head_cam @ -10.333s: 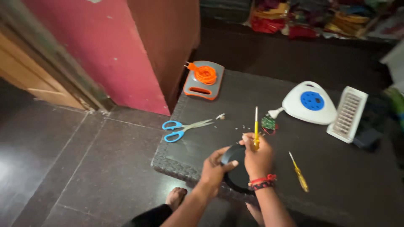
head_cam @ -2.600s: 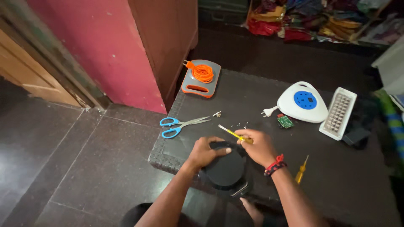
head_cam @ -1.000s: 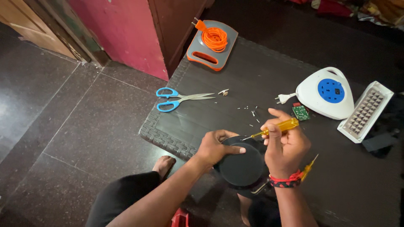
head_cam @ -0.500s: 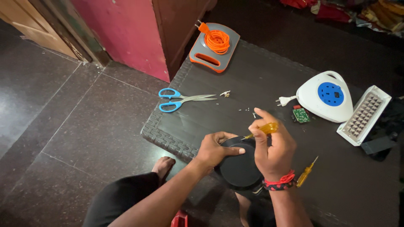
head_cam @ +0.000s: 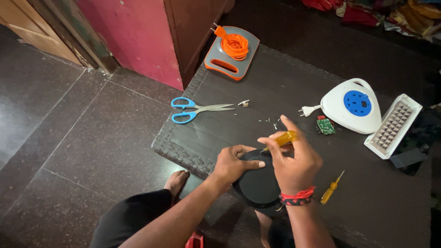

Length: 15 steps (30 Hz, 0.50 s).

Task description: The person uses a screwdriver to remove screws from a black circular device, then reassembles it. They then handle a beige power strip, winding its cord and placing it on the table.

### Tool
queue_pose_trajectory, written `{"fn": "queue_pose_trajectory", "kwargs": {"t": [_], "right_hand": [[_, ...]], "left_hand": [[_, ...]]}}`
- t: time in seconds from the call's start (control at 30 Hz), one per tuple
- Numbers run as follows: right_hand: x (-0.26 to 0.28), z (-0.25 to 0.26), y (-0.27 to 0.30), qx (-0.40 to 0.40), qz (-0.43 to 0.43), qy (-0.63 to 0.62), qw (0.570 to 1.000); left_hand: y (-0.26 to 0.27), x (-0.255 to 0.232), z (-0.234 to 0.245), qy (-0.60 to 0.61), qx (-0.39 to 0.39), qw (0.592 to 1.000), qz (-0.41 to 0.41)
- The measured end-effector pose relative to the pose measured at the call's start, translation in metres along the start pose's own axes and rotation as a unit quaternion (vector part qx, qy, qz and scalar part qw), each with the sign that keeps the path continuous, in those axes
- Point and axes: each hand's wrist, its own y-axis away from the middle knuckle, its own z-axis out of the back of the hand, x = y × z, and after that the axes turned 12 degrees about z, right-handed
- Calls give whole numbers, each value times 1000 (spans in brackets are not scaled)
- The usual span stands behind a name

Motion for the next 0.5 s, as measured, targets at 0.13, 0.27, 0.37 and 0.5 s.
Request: {"fn": "queue_pose_trajectory", "kwargs": {"t": [0.13, 0.27, 0.37, 0.5], "right_hand": [[3, -6, -2, -6, -27, -3, 1000], [5, -3, -9, 57, -26, -18, 998], [8, -1, -12, 69, 79, -38, 994], [6, 3, -12, 78, 72, -103, 989]], "left_hand": [[-6, 4, 0, -15, -15, 1000, -8], [-9, 7, 3, -89, -64, 994, -14], [-14, 6, 5, -112, -73, 991, -23], [-18, 9, 3, -96, -78, 992, -14]]}}
